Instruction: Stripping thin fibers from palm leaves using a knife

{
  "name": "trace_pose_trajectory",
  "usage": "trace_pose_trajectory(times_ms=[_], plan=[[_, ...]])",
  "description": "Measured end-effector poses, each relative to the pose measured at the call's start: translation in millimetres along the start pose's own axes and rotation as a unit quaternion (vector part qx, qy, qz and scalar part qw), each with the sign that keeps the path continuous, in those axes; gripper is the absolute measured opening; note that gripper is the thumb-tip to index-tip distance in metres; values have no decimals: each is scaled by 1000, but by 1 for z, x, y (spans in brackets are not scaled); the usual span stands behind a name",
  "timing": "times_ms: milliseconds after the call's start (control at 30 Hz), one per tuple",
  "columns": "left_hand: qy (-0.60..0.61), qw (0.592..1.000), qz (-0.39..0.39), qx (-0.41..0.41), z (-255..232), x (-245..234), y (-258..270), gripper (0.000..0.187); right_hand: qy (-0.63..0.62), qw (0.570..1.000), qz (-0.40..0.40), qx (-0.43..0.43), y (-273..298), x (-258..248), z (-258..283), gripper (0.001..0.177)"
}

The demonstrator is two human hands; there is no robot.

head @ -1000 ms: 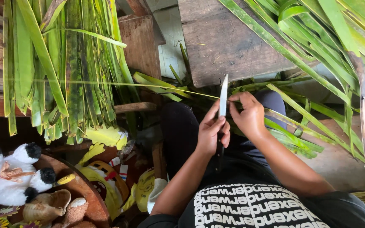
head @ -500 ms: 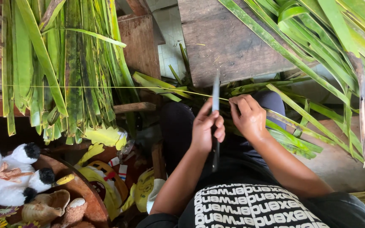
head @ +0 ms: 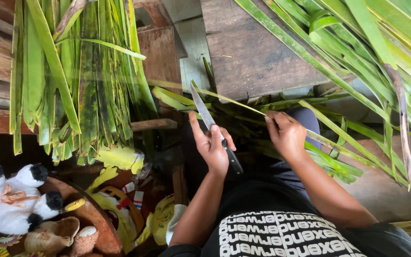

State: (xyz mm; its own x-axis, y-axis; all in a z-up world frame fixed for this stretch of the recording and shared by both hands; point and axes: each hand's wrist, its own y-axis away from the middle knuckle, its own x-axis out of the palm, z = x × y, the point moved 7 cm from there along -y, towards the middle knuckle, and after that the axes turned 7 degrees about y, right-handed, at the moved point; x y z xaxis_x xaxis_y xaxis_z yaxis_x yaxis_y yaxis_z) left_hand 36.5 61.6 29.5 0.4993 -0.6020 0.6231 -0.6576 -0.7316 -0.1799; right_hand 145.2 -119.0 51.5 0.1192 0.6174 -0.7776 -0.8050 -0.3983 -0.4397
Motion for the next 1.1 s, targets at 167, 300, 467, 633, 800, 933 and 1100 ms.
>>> trace_pose_trajectory(times_ms=[167, 300, 467, 633, 800, 933, 1100], plan=[[2, 999, 45, 13, 4, 13, 20, 65, -257, 960, 15, 112, 1, 11, -5, 8], [24, 994, 105, -25, 17, 22, 38, 61, -466, 867, 27, 175, 6, 29, -10, 9], [25, 984, 156, -77, 18, 41, 54, 58, -467, 867, -19, 171, 6, 12, -4, 7], [15, 977, 182, -108, 18, 45, 64, 56, -488, 852, -53, 184, 12, 4, -7, 10], [37, 963, 228, -140, 15, 53, 69, 64, -524, 824, -91, 194, 18, 8, -13, 6], [64, 954, 237, -170, 15, 53, 71, 70, -524, 822, -88, 204, 24, 7, -5, 8], [100, 946, 238, -197, 12, 53, 61, 71, -601, 758, -43, 248, 38, 33, -4, 14]])
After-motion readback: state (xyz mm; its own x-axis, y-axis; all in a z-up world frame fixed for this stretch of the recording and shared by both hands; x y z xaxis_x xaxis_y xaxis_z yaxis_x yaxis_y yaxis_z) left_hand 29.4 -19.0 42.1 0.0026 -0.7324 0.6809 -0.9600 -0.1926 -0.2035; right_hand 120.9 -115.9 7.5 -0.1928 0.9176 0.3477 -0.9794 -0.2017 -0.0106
